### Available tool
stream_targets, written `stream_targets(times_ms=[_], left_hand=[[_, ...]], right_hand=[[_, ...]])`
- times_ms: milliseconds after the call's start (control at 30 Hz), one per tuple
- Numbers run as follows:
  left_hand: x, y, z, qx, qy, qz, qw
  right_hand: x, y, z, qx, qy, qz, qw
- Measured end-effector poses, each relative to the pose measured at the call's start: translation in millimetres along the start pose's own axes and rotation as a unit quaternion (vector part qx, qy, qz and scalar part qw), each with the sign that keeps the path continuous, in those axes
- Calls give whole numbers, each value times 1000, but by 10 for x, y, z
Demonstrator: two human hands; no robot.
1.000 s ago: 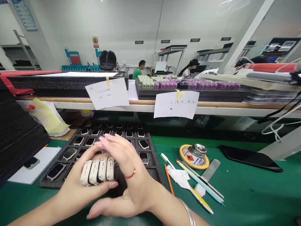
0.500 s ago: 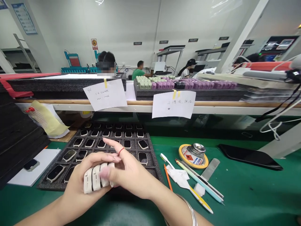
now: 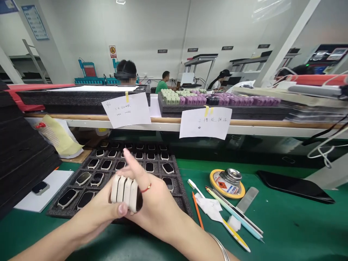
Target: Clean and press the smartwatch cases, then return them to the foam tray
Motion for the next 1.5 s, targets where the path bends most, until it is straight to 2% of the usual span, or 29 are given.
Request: stream_targets(times_ms=[100,167,267,333,467,533,667,733,800,933,1000,1167,1433,1500], left_hand=[[98,-43,42,-26,83,47,995],[127,-60,42,-22,135,57,989],[110,-61,0,22,190,54,980],[93,-54,-16,44,206,50,976],[133,-49,29,25,234,65,970],[149,-58,60,11,245,67,967],[131,-86,42,43,245,72,966],[108,-96,21,71,247,71,964],[80,-99,-1,106,256,61,959],[69,-79,-25,166,271,59,946],[70,-66,-24,179,274,58,943],[70,-44,-45,193,265,64,942],[40,-64,-59,154,273,39,949],[37,-61,-45,129,276,38,952]], right_hand=[[15,6,-44,39,70,22,997],[4,-2,7,54,72,-3,996],[28,-28,209,22,45,-31,998],[71,-48,320,6,35,-26,999],[127,-82,348,15,25,-12,1000],[135,-84,363,-20,32,-11,999],[162,2,550,-207,25,-8,978],[181,52,615,-256,7,2,967],[207,40,593,-222,8,23,975],[228,-36,389,-69,63,63,994],[219,-51,310,-35,82,70,994],[223,-26,250,-41,77,75,993],[295,12,290,-59,114,96,987],[315,24,295,-64,127,106,984]])
Point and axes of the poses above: each hand's wrist, its own y-axis away from the middle knuckle, its own z-axis out of the back of the hand, x = y × z, the point moved 6 cm from there along -y, towards the middle knuckle, and after that the axes turned 12 degrees about y, right-handed, at the moved point
